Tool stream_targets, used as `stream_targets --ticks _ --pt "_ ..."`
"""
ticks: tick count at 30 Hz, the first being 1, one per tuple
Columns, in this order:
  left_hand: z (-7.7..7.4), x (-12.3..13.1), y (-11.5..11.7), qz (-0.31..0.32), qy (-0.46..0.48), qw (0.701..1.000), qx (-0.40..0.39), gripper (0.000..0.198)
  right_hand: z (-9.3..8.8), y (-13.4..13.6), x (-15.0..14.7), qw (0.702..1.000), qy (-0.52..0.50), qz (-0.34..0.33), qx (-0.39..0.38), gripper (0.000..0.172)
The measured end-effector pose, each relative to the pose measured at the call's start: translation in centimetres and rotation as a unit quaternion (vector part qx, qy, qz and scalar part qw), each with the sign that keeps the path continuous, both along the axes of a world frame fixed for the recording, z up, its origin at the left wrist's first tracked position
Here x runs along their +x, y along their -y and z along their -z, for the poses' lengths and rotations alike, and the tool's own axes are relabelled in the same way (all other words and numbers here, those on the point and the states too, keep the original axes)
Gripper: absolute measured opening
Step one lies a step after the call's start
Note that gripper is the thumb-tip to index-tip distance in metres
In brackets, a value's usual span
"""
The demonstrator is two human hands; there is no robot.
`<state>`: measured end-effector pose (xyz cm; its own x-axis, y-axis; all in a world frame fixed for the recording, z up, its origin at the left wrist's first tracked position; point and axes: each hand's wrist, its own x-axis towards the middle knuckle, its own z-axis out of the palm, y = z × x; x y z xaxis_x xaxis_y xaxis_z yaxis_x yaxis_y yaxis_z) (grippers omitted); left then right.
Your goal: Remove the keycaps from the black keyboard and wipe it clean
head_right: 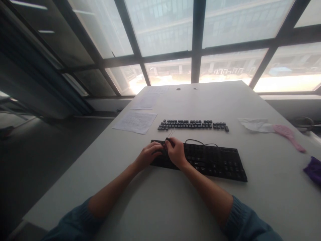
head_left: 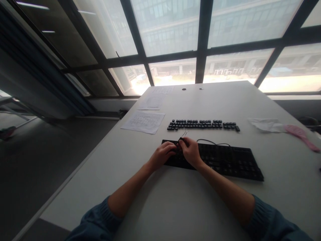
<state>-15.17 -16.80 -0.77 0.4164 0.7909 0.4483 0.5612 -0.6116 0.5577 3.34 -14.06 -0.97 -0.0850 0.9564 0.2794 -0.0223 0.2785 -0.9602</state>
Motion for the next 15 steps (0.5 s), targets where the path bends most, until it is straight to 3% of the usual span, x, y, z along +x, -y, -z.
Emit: stream_targets --ticks 3,6,11,15 --pt "-0.3 0.1 0.0 0.0 -0.01 0.999 0.032 0.013 0.1 -0.1 -0.1 1.0 -0.012 -0.008 -0.011 0.026" --pt "-0.8 0.1 -0.1 -0.05 0.017 0.998 0.047 0.013 0.3 -0.2 -0.2 1.0 -0.007 -0.002 -0.007 0.026" --pt "-1.3 -0.2 -1.0 -0.143 0.102 0.984 0.005 0.014 0.9 -0.4 -0.3 1.0 -0.006 -0.002 -0.006 0.026" --pt "-1.2 -0.6 -2.9 -0.166 0.146 0.974 -0.037 0.02 1.1 -0.4 -0.4 1.0 -0.009 -0.003 -0.006 0.024"
